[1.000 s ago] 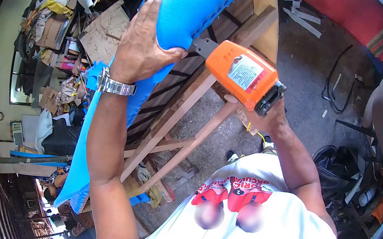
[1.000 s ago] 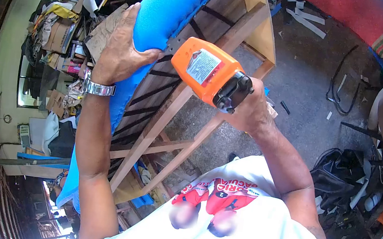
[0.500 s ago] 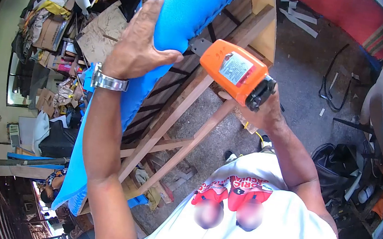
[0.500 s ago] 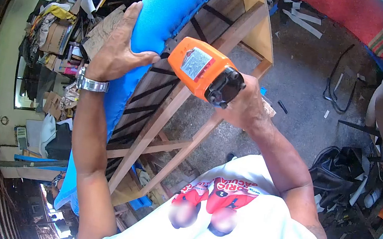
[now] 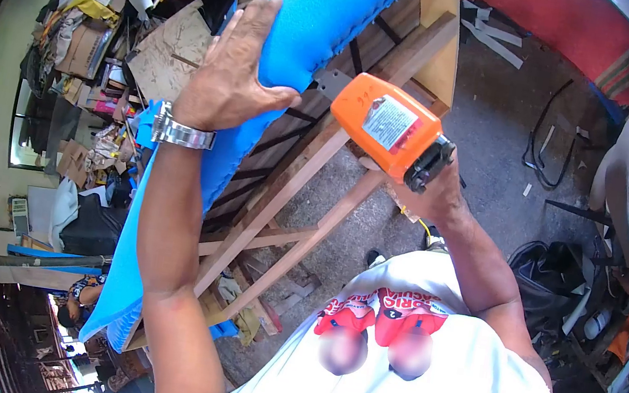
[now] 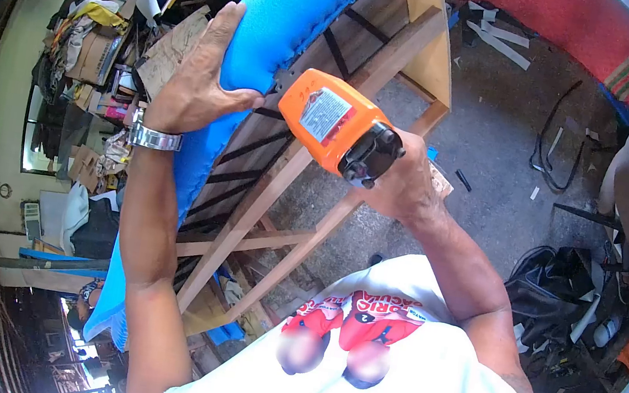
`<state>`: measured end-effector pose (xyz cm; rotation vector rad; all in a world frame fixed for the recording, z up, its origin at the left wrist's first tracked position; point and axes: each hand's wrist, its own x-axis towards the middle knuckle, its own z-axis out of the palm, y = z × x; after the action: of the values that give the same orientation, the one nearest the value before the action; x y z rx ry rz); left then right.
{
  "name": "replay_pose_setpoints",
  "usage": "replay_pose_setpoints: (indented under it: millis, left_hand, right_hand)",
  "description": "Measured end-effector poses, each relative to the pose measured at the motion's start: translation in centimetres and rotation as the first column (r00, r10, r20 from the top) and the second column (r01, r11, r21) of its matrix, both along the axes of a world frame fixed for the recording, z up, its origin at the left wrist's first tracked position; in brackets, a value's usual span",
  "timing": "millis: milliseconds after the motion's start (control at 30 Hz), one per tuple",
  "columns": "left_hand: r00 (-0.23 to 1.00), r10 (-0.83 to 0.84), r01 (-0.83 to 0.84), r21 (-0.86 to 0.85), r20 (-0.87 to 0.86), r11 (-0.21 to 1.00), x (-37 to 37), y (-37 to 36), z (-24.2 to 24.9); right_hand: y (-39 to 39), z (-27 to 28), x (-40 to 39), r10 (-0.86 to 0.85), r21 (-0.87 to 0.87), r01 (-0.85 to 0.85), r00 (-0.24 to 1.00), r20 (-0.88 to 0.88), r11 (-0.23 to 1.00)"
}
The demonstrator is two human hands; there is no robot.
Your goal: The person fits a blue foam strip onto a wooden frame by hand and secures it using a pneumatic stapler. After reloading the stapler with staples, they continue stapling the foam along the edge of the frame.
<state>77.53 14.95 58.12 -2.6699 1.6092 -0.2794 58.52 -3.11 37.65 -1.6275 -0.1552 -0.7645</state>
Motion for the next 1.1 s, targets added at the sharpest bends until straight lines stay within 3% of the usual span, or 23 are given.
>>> replay_pose_setpoints:
  millis: [100, 200, 300, 400, 533, 567, 733, 833, 933, 1033, 1100]
  left_hand:
    - [0.998, 0.035, -0.035, -0.004, 0.043, 0.999, -0.6, -0.4, -0.3]
    - [0.996, 0.07, -0.07, -0.012, 0.055, 0.998, -0.9, -0.5, -0.4]
    - [0.999, -0.037, 0.039, -0.044, 0.04, 0.998, 0.0, 0.3, -0.5]
    - [0.983, -0.097, 0.093, -0.031, -0.158, 0.995, 0.9, 1.4, 0.5]
    - [0.998, 0.053, -0.053, -0.008, 0.043, 0.999, -1.4, 0.7, -0.4]
    - [0.999, 0.028, -0.027, -0.025, 0.044, 0.999, -1.3, 0.7, -0.5]
    - [0.997, -0.064, 0.066, -0.07, 0.03, 0.995, -0.8, 1.4, -0.6]
    - [0.964, -0.052, 0.046, -0.026, -0.262, 0.999, 0.0, 2.5, 1.7]
    - [0.759, -0.133, -0.001, -0.206, -0.637, 0.978, 1.1, 3.4, 2.8]
    - [0.648, -0.21, -0.139, -0.385, -0.732, 0.913, 1.7, 4.0, 1.9]
    - [0.704, -0.228, -0.084, -0.398, -0.672, 0.913, 1.8, 3.9, 1.7]
  right_hand:
    - [0.1, 1.5, -1.3, -0.068, -0.168, 0.068, 0.998, 0.007, 0.983]
    - [0.4, 2.4, -1.3, -0.058, -0.15, 0.054, 0.998, -0.022, 0.987]
    - [0.8, 2.6, -1.0, -0.061, -0.13, 0.045, 0.991, -0.123, 0.991]
    - [0.5, 2.4, -1.2, -0.044, -0.143, 0.031, 0.995, -0.091, 0.989]
    - [0.5, 2.8, -2.0, -0.054, -0.233, 0.058, 0.998, 0.023, 0.971]
    - [0.6, 2.9, -2.2, -0.066, -0.269, 0.076, 0.997, 0.048, 0.96]
    - [1.8, 3.1, -1.6, -0.003, -0.135, -0.01, 0.995, -0.098, 0.991]
    - [1.8, 3.5, -1.9, -0.022, -0.165, 0.001, 0.992, -0.124, 0.986]
    - [1.4, 3.3, -1.9, -0.002, -0.184, -0.012, 0.997, -0.073, 0.983]
    - [1.8, 2.9, -2.5, 0.048, -0.171, -0.056, 0.998, -0.049, 0.984]
    - [2.2, 3.1, -2.6, 0.085, -0.159, -0.096, 0.994, -0.073, 0.983]
